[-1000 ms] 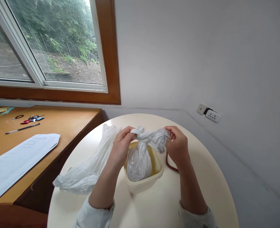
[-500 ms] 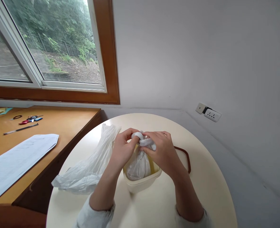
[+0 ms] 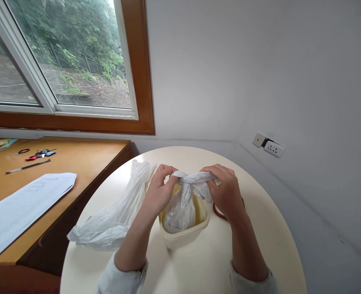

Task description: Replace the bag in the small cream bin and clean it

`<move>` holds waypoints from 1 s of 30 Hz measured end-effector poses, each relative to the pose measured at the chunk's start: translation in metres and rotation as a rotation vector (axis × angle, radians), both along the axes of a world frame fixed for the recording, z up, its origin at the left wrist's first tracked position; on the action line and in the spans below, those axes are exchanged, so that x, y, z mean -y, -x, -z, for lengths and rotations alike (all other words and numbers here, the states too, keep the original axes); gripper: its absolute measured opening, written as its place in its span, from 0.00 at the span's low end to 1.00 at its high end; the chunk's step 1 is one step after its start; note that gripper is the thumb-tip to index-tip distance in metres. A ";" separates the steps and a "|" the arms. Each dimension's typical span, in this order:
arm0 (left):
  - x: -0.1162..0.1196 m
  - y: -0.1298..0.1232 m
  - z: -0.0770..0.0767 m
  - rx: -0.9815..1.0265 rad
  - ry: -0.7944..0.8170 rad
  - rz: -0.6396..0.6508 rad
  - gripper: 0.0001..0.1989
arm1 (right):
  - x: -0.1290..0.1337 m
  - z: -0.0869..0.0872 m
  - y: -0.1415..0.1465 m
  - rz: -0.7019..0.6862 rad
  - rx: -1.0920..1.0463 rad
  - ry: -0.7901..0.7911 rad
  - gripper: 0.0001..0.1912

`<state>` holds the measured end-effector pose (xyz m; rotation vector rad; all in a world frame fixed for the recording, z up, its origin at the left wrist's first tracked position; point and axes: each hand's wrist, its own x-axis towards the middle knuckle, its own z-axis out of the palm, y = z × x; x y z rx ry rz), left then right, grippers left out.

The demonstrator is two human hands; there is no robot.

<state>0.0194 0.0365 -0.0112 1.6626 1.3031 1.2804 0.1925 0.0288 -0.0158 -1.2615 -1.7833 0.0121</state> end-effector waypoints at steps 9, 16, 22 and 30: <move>0.003 0.001 -0.004 0.298 0.036 0.206 0.06 | -0.004 0.004 -0.003 0.119 -0.322 -0.050 0.17; 0.001 0.004 -0.003 0.332 0.063 0.249 0.07 | -0.009 0.005 -0.015 0.126 -0.597 0.082 0.08; 0.004 0.006 -0.006 0.255 0.143 0.284 0.07 | -0.009 0.008 -0.020 -0.149 -0.702 0.132 0.13; 0.010 0.002 -0.007 0.342 0.345 0.429 0.04 | -0.005 -0.003 -0.014 -0.314 -0.945 0.221 0.14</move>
